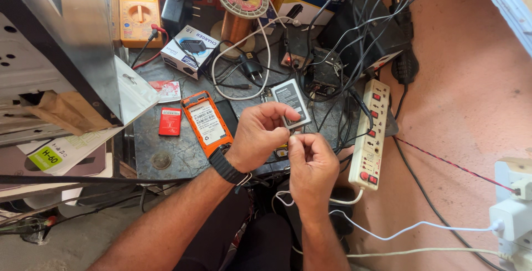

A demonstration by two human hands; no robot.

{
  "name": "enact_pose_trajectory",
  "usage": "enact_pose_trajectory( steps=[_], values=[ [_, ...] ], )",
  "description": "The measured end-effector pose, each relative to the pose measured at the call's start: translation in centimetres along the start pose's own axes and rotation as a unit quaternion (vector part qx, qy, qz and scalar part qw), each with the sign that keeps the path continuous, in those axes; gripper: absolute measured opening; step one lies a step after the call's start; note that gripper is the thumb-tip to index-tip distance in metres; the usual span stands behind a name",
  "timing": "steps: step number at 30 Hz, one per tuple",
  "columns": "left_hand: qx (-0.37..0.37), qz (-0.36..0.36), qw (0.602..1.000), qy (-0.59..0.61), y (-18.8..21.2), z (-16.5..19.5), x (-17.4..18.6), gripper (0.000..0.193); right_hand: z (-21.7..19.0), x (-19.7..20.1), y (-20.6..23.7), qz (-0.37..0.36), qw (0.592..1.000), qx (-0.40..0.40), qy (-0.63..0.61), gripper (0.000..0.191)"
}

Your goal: The person is working on a small electronic device, likely a phone battery, on a cluttered workbench. They use a tool to manipulate wires and components on the battery, then connect a charging cable to it.

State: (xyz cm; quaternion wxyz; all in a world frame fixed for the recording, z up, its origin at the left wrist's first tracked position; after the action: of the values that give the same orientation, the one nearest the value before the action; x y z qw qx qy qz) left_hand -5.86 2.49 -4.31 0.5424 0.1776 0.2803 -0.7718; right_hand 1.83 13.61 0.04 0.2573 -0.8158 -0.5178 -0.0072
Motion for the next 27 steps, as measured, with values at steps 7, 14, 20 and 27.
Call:
enact_pose_trajectory(
  steps=[7,14,20,27],
  values=[
    [-0.031,0.034,0.999,-0.011,-0.4,1.1,0.0,0.032,-4.6,0.1,1.5,0.035,0.958,0.23,0.166,0.024],
    [-0.034,0.106,0.993,-0.04,-0.8,1.8,0.9,0.033,-0.8,4.0,3.9,0.185,0.964,0.184,-0.048,0.026],
    [-0.025,0.124,0.991,-0.034,-0.8,2.0,1.1,0.034,5.1,4.6,1.5,0.067,0.985,-0.011,-0.161,0.04],
    [-0.027,0.117,0.992,-0.041,-1.0,1.7,1.1,0.034,6.6,2.0,-0.1,-0.015,0.973,-0.061,-0.223,0.02]
  ],
)
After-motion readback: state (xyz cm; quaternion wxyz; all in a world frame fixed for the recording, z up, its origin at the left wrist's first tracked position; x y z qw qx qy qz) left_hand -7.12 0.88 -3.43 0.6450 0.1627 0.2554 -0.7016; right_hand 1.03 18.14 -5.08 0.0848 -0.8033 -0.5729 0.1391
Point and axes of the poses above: each hand's wrist, its own y-axis away from the middle knuckle, its own x-axis out of the back of the hand, z = x × y, the point moved 4 cm from there along -y, towards the middle knuckle, and after that the axes turned 3 degrees about z, right-handed, at the moved point
